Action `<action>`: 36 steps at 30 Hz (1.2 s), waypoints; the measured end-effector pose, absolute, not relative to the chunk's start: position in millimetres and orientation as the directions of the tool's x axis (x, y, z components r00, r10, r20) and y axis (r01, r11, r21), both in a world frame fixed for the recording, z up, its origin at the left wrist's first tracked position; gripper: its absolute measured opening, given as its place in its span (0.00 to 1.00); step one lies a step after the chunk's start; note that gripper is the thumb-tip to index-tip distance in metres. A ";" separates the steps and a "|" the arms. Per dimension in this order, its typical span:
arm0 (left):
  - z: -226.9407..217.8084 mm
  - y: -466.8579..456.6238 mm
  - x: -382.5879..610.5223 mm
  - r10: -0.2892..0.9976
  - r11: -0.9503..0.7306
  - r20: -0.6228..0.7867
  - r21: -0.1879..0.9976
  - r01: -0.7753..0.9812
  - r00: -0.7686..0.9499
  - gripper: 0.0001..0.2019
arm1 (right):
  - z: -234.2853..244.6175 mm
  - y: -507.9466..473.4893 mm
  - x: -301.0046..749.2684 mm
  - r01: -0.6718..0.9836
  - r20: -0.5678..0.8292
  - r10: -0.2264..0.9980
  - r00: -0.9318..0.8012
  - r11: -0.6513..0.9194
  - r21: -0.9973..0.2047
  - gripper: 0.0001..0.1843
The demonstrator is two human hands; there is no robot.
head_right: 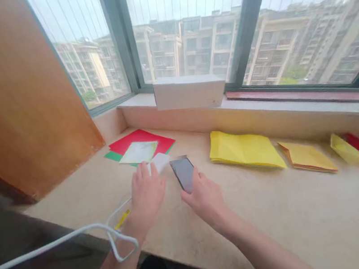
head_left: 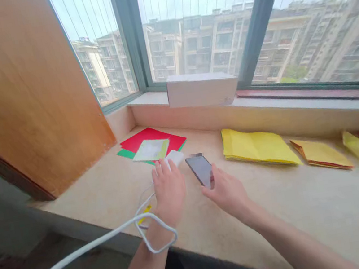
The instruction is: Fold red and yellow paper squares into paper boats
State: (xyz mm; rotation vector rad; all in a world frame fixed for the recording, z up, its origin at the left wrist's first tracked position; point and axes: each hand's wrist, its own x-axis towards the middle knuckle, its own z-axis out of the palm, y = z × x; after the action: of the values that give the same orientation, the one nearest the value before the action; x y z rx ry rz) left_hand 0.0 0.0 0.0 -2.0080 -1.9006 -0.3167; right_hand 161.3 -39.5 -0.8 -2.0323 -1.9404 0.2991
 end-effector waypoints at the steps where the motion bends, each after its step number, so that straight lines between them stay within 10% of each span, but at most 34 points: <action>1: 0.1 7.8 -2.2 0.933 -0.030 0.353 -0.093 0.995 0.061 0.29 | 0.6 -41.0 156.9 0.930 0.066 0.996 0.068 -0.039 -0.366 0.36; 36: -23.7 45.1 -40.4 0.898 0.017 0.437 0.053 0.998 -0.038 0.20 | -14.0 -18.9 51.4 0.917 0.215 0.934 0.286 -0.202 -0.345 0.40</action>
State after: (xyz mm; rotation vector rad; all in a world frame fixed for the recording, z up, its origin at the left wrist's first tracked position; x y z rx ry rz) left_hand -40.4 45.1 -23.7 -1.9588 -2.0161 -0.5078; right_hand 51.4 -18.9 -14.0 -2.1584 -1.6630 0.0578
